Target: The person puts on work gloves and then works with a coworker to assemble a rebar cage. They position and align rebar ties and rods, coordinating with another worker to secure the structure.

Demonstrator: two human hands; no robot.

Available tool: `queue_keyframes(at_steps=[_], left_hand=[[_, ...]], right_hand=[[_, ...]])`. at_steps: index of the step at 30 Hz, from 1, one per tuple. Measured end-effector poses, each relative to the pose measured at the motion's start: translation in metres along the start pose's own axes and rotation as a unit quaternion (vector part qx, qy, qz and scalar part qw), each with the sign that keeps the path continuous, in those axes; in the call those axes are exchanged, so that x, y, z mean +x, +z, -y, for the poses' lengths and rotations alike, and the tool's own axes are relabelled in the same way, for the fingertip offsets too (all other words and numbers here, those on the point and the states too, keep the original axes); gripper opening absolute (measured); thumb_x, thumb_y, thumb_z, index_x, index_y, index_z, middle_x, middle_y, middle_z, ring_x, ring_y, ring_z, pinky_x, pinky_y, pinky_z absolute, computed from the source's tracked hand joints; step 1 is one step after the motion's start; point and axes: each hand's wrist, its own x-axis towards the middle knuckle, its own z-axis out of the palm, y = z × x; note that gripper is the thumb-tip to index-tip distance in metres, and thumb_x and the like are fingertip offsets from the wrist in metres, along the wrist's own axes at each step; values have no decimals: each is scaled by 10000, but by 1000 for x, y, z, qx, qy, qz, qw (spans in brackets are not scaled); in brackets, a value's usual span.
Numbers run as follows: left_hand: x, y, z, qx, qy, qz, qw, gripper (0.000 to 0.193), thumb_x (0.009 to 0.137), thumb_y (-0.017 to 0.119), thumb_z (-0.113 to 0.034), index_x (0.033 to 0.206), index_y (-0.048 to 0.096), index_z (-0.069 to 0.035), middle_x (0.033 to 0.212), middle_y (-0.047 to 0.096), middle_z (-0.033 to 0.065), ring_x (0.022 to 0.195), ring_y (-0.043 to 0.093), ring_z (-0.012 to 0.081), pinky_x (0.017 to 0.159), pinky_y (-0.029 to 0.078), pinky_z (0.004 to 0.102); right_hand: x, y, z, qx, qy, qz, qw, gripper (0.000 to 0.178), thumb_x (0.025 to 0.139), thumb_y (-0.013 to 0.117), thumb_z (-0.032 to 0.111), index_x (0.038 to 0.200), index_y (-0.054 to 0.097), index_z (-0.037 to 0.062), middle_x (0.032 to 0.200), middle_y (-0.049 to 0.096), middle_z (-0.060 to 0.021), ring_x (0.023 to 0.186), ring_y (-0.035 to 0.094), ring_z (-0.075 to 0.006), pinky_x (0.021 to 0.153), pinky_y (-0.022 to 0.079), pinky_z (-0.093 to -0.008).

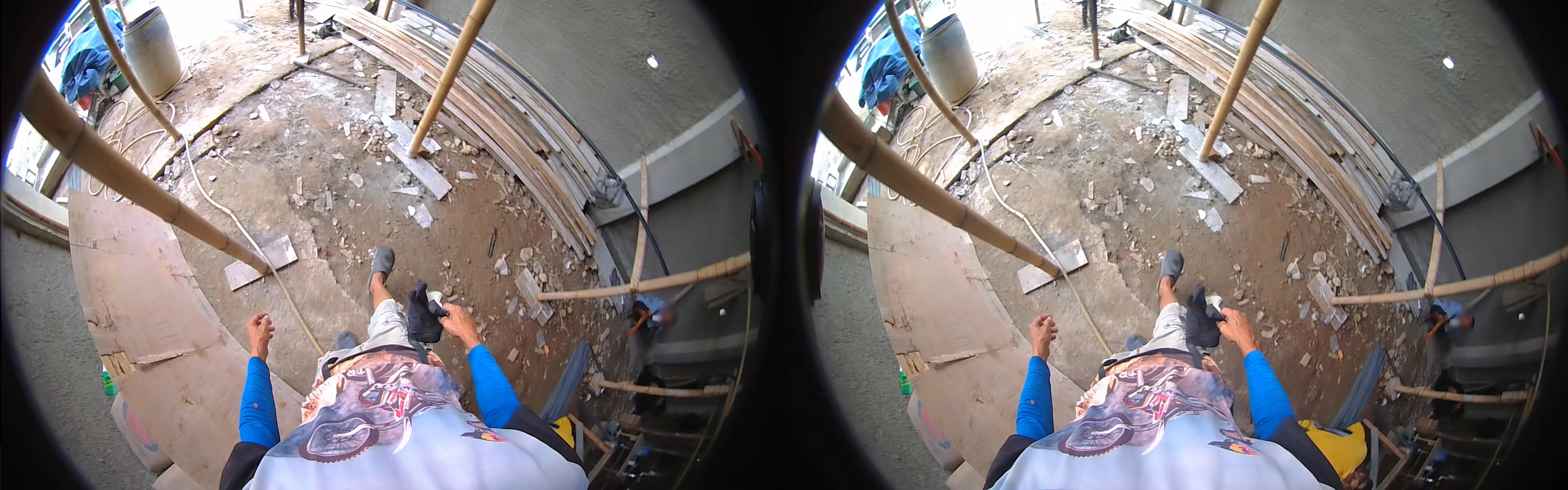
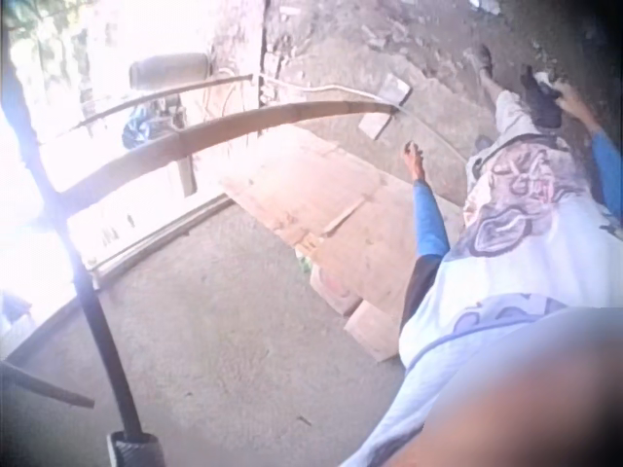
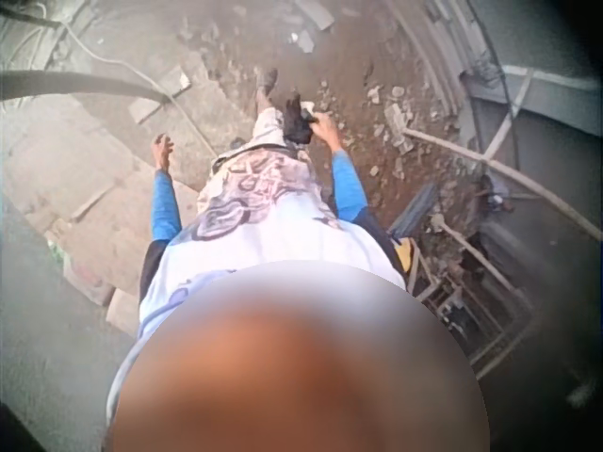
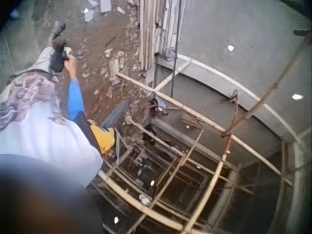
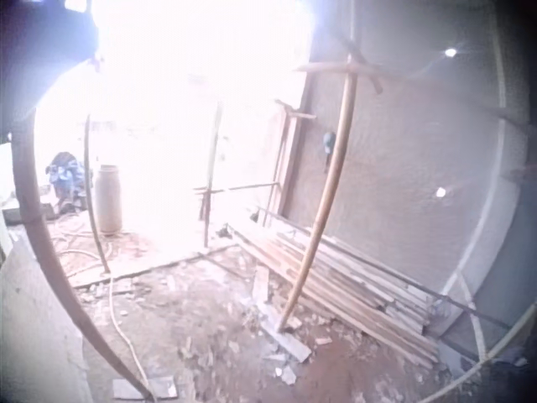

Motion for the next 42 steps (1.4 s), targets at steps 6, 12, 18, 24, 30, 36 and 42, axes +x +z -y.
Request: queue_keyframes(at_steps=[6, 12, 18, 24, 30, 36, 42], left_hand=[[31, 42, 66, 112, -154, 74, 979, 343, 926, 688, -241, 1183, 704, -14, 777, 684, 67, 601, 661, 184, 476, 500, 334], [67, 122, 62, 255, -108, 148, 950, 294, 885, 732, -237, 991, 779, 33, 798, 740, 133, 672, 703, 209, 517, 530, 365], [170, 240, -74, 47, -100, 73, 991, 358, 931, 724, -269, 1112, 758, 38, 847, 742, 99, 750, 704, 180, 617, 553, 317], [304, 321, -210, 83, -83, 91, 989, 361, 934, 694, -250, 1173, 739, 17, 876, 742, 101, 700, 703, 160, 575, 542, 305], [433, 350, -255, 169, -200, 135, 956, 354, 905, 725, -271, 1111, 758, 15, 829, 749, 104, 667, 704, 187, 552, 547, 320], [591, 359, -348, 203, -207, 134, 948, 375, 886, 738, -282, 1109, 763, 19, 793, 749, 134, 682, 717, 200, 570, 570, 349], [747, 378, -516, 100, -31, 79, 991, 369, 931, 683, -263, 1148, 738, 29, 823, 723, 90, 711, 690, 163, 654, 552, 323]], right_hand=[[144, 8, -19, 18, -4, 6, 1000, 323, 783, 681, 244, 1025, 676, 30, 988, 706, -278, 961, 664, -492, 821, 514, -528], [321, -38, -29, 24, 23, -2, 999, 349, 753, 660, 242, 1030, 713, 36, 1017, 715, -286, 1008, 670, -505, 867, 532, -547], [498, -154, 37, -62, -79, -11, 995, 295, 838, 702, 255, 1014, 685, 19, 1019, 709, -306, 984, 660, -536, 840, 515, -591], [651, -222, 125, -43, -76, -18, 996, 334, 862, 739, 289, 1027, 666, 9, 1034, 703, -310, 1023, 653, -526, 843, 512, -574], [755, -187, 133, -6, 16, -11, 1000, 411, 828, 750, 300, 1131, 722, 24, 994, 736, -271, 970, 706, -448, 839, 538, -500], [780, -180, 111, 128, 180, -14, 975, 167, 843, 707, 135, 965, 737, 25, 723, 690, -131, 526, 649, -219, 478, 501, -399], [844, -226, 166, 190, 207, -59, 958, 195, 858, 688, 157, 1014, 729, 47, 732, 680, -118, 523, 622, -211, 487, 488, -390]])
